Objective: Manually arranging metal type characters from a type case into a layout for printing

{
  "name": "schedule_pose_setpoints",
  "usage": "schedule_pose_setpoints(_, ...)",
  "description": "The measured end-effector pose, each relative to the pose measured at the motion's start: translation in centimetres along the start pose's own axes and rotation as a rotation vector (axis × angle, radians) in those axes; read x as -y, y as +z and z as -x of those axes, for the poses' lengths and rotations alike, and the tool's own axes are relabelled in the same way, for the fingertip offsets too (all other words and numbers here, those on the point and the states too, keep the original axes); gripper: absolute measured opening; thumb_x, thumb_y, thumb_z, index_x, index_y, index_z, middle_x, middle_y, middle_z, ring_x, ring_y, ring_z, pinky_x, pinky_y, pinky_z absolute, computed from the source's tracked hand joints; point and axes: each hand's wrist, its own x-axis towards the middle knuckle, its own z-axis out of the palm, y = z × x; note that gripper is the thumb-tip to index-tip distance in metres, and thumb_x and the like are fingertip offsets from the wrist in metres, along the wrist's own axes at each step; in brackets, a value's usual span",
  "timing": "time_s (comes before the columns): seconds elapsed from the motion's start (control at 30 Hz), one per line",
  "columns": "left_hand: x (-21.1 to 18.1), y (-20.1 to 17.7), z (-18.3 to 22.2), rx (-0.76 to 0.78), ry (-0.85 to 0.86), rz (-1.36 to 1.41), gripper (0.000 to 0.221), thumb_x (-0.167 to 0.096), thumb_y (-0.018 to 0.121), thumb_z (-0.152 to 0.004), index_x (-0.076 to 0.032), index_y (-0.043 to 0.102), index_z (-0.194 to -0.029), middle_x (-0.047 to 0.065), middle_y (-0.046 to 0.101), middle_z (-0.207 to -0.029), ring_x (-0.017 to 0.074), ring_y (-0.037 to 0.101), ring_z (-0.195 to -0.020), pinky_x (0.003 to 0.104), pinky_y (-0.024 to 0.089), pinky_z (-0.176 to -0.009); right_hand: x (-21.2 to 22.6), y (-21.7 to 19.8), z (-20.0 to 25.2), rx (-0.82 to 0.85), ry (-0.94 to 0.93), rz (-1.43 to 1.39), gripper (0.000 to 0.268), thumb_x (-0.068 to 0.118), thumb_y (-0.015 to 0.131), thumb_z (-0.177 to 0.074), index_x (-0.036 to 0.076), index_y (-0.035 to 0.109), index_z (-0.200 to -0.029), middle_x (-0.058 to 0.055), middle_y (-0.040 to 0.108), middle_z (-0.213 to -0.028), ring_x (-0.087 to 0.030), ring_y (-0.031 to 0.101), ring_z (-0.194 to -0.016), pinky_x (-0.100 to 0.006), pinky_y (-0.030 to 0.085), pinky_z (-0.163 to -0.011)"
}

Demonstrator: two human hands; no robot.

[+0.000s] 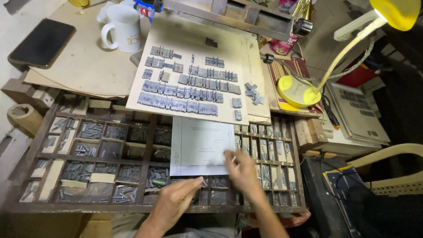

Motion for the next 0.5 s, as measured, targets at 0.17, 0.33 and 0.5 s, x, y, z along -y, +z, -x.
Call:
schedule_pose_setpoints(0.17,0.4,-0.2,1.0,-0.039,-0.077,0.152,0.054,0.012,0.070,-0.083,-0.008,0.068,-0.133,0.017,0.076,-0.116,0.0276,0.076,-0.101,0.032,0.065,-0.094,-9.7,-2.6,-13.1,-0.153,-0.115,0.514,0.030,-0.001,0.062,-0.079,0.011,0.061,-0.106,-0.015,0.065,-0.101,-0.037,0.062,-0.090,-0.043,0.057,-0.074)
schedule_pose_setpoints(0.33,0.0,-0.8,0.7,-0.082,-0.192,0.281,0.037,0.005,0.068,-0.090,-0.007,0.074,-0.124,0.015,0.076,-0.117,0.0303,0.076,-0.105,0.039,0.067,-0.094,-10.3,-2.0,-15.5,-0.118,-0.232,0.538,0.053,0.013,0.062,-0.076,0.010,0.063,-0.129,-0.024,0.069,-0.118,-0.051,0.064,-0.103,-0.057,0.055,-0.082)
schedule_pose_setpoints(0.5,-0.9,-1.0,0.1,-0.120,-0.112,0.147,0.033,0.004,0.075,-0.086,-0.003,0.075,-0.118,0.017,0.075,-0.114,0.0271,0.075,-0.101,0.031,0.066,-0.094,-7.1,-3.3,-13.5,-0.145,-0.158,0.243,0.052,0.021,0.068,-0.084,0.010,0.062,-0.135,-0.017,0.067,-0.130,-0.039,0.062,-0.118,-0.049,0.050,-0.097)
